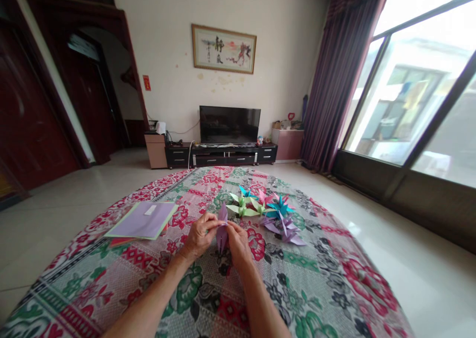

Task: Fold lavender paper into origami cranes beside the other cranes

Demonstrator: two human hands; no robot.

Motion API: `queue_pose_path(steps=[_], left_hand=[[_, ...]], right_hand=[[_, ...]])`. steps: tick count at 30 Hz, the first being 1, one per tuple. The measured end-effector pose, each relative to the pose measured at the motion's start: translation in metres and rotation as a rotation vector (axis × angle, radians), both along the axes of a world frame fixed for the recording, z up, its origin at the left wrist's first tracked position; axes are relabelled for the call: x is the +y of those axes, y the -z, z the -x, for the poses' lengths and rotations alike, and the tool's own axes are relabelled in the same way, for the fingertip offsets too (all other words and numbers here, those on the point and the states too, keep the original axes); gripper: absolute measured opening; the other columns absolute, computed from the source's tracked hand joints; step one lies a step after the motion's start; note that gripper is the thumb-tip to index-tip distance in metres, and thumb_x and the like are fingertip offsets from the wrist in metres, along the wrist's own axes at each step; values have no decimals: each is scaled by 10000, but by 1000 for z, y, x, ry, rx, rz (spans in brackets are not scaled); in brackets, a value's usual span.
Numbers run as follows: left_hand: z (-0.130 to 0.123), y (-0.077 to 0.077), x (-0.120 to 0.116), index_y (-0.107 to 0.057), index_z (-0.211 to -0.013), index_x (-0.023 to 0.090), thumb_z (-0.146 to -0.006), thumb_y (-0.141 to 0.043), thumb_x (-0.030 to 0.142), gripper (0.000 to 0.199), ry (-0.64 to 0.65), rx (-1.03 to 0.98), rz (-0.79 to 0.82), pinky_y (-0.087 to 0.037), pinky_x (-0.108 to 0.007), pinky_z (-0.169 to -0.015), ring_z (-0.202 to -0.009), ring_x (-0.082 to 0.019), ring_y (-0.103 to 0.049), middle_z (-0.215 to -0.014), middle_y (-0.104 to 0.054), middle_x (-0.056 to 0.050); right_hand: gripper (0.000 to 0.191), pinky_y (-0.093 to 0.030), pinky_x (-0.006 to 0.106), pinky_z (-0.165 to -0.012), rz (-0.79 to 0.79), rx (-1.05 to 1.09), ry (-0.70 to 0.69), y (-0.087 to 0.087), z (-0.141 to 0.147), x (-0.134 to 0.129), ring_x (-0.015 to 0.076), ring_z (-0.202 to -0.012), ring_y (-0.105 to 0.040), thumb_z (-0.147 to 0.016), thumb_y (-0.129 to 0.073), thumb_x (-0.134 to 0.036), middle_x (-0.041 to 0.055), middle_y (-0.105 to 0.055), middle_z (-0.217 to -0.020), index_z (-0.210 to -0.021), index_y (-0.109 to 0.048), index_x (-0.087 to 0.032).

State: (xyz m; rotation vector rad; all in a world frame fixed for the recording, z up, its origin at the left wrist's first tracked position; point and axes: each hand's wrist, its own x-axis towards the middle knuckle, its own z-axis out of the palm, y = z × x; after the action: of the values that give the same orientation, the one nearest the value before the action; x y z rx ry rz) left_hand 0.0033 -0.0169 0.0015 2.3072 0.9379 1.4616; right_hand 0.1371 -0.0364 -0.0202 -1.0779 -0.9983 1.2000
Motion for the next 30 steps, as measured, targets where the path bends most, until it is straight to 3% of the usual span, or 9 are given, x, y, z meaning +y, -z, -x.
queue_pose_path(steps=[8, 12, 25, 27, 30], left_hand=[[-3, 5, 2, -603, -918, 151, -749, -530, 98, 191, -54, -109, 96, -469, -217, -639, -702, -127, -565, -781, -593, -39], [-3, 1, -1, -610, -776, 158, -757, -513, 98, 116, -44, -95, 88, -455, -214, -641, -708, -126, -561, -759, -590, -33], [4, -1, 1, -680, -774, 186, -774, -487, 119, 205, -4, -43, 40, -441, -241, -697, -759, -142, -550, -757, -583, -48], [3, -1, 1, -677, -801, 184, -765, -485, 129, 203, 1, -86, 99, -442, -243, -703, -762, -144, -553, -771, -588, -46], [2, 1, 3, -638, -953, 171, -739, -487, 152, 263, 25, -277, 356, -440, -222, -612, -652, -117, -545, -771, -590, -23]], right_hand=[[315, -278, 203, -427, -3, 75, -17, 0, 0, 1, 83, -443, -376, -683, -615, -420, -43, -490, -510, -851, -664, -158], [296, -288, 196, -430, 17, 138, -23, -3, 2, 0, 78, -437, -384, -659, -638, -395, -50, -489, -496, -828, -660, -154], [332, -394, 214, -469, 63, 285, -85, -12, 3, -3, 97, -456, -483, -655, -658, -481, -29, -561, -548, -723, -594, -162], [327, -402, 214, -475, 47, 260, -99, -13, 2, -4, 102, -471, -500, -634, -692, -443, -20, -582, -563, -768, -622, -154], [325, -436, 223, -524, 17, 244, -128, -14, 2, -4, 115, -538, -540, -637, -706, -393, 2, -638, -644, -858, -661, -159]])
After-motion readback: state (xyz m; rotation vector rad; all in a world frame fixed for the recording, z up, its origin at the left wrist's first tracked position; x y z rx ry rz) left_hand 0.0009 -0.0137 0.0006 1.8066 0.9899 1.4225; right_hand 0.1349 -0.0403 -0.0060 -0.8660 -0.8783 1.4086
